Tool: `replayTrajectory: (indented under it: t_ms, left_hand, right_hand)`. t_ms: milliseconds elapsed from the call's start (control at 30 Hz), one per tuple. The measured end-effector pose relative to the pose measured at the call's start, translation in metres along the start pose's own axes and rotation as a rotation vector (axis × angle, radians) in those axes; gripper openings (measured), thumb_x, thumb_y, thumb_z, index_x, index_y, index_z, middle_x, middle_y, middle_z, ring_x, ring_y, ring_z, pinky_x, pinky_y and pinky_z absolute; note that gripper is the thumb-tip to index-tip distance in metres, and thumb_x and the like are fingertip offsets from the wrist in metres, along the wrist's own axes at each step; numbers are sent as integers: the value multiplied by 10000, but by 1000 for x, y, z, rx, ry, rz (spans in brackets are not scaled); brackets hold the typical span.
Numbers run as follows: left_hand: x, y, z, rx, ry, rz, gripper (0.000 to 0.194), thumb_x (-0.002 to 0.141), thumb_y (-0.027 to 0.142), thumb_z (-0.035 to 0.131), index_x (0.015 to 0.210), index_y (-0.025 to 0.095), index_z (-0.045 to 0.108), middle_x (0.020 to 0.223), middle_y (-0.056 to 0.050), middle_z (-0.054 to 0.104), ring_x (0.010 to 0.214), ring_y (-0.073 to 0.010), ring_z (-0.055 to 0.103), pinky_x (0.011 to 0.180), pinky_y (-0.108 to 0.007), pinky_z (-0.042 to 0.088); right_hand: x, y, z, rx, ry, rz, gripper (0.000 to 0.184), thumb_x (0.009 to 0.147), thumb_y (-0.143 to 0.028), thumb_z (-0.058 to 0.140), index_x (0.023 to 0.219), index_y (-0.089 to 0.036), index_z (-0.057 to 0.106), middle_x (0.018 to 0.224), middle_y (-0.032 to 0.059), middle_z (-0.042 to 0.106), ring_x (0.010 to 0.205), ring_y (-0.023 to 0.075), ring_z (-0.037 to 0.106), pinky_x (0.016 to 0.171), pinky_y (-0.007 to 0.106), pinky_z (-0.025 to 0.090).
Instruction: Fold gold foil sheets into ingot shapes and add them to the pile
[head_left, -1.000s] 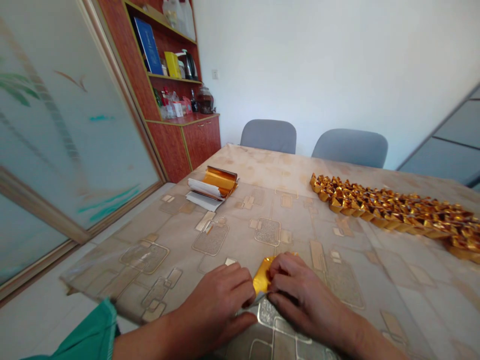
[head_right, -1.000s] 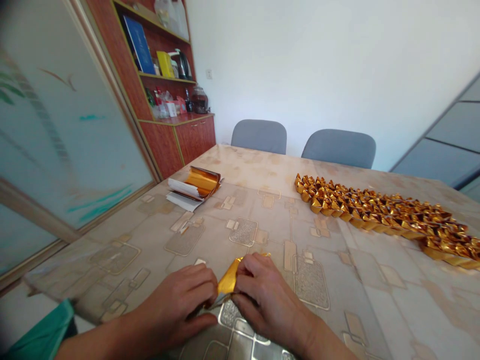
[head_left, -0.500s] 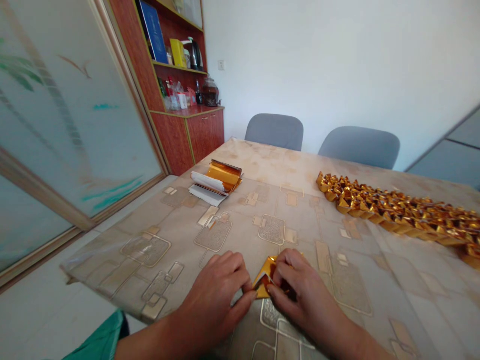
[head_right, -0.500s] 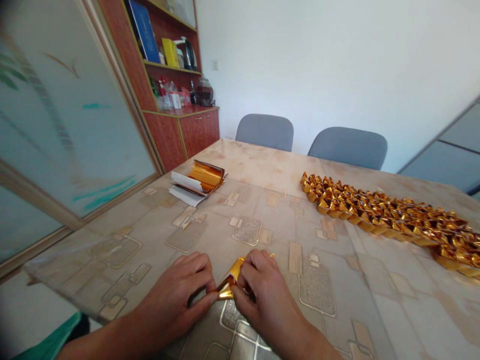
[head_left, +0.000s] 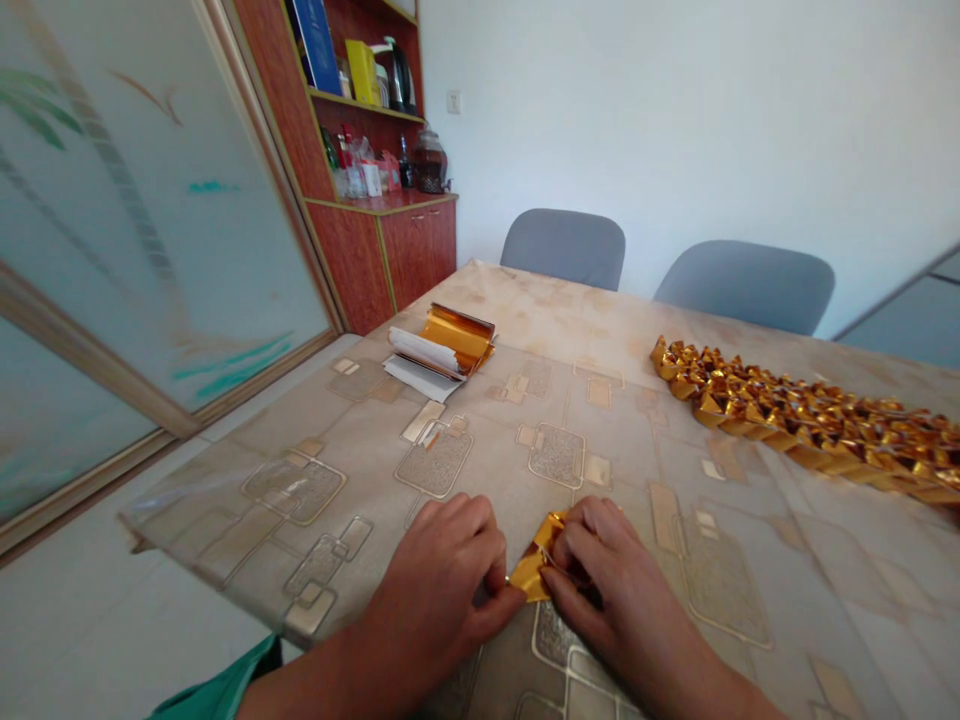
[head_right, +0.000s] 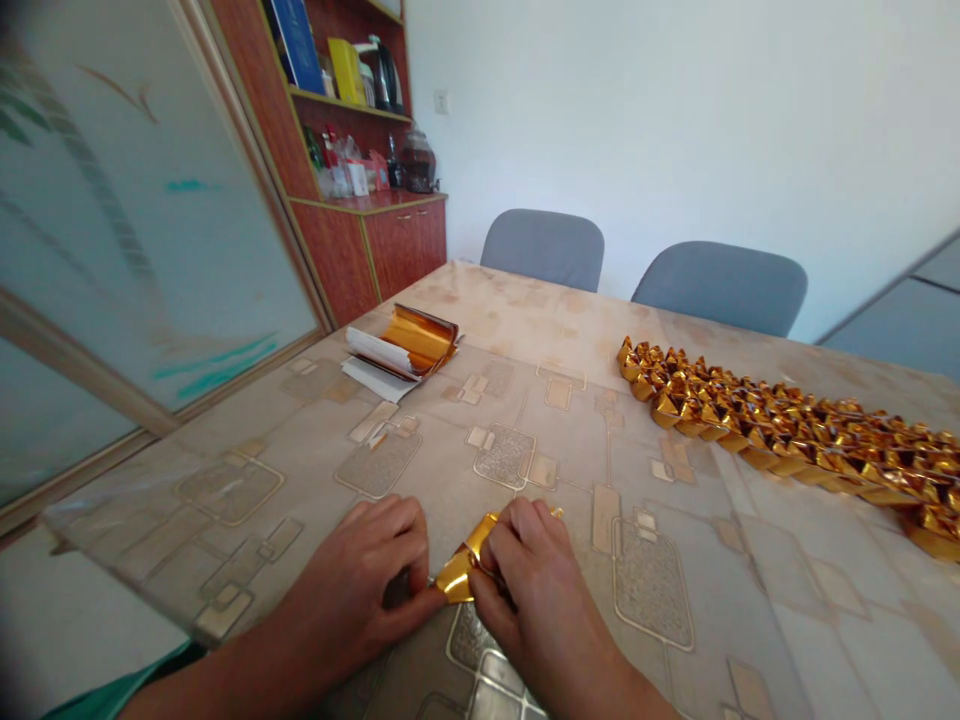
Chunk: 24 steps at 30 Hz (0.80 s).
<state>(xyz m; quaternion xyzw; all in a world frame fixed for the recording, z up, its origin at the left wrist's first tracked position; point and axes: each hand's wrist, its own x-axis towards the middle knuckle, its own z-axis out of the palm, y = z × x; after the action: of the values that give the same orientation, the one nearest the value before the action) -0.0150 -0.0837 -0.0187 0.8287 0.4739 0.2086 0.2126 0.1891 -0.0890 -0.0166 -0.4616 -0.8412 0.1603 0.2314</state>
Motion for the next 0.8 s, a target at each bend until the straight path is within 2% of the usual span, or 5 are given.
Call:
replayTrajectory:
  t_ms: [100, 200, 333, 500, 800]
  left_hand:
    - [-1, -2, -1, 1, 8, 15, 234, 777, 307, 800, 762, 191, 598, 819, 5, 573, 802, -199, 495, 705, -326, 313]
    - [-1, -3, -1, -7, -1, 68, 172, 812, 304, 781, 842, 216, 637, 870, 7, 584, 836, -197, 511, 721, -324, 325]
    - [-1, -2, 2, 70, 34, 239, 47, 896, 239, 692, 937, 255, 674, 965, 3, 627, 857, -189, 527, 729, -330, 339]
    - [-6, -1, 1, 166, 26, 420, 119, 972, 263, 588, 1068, 219, 642, 953, 0, 673, 852, -180, 529, 795, -347, 394]
    - [1, -9, -4, 190, -63, 483, 105, 985, 223, 546, 1016, 223, 647, 906, -11, 679, 854, -186, 560, 919, -394, 398]
  right_hand:
    - [-1, 1, 1, 12, 3, 8, 213, 842, -59, 587, 787, -228, 469, 851, 31, 545, 794, 214, 535, 650, 325, 443]
    - [-1, 2, 2, 6, -2, 5, 200, 861, -66, 575, 819, -226, 463, 862, 38, 551, 793, 222, 526, 659, 341, 444]
    - [-2, 3, 4, -37, -7, -12, 182, 869, -78, 583, 832, -218, 472, 876, 54, 557, 813, 239, 515, 679, 367, 452]
    - [-1, 3, 4, -98, -44, -45, 129, 881, -100, 598, 844, -213, 549, 901, 66, 573, 839, 250, 512, 711, 392, 468]
    - [0, 3, 3, -138, -89, -50, 82, 904, -129, 605, 903, -210, 614, 934, 76, 587, 877, 259, 521, 768, 418, 478]
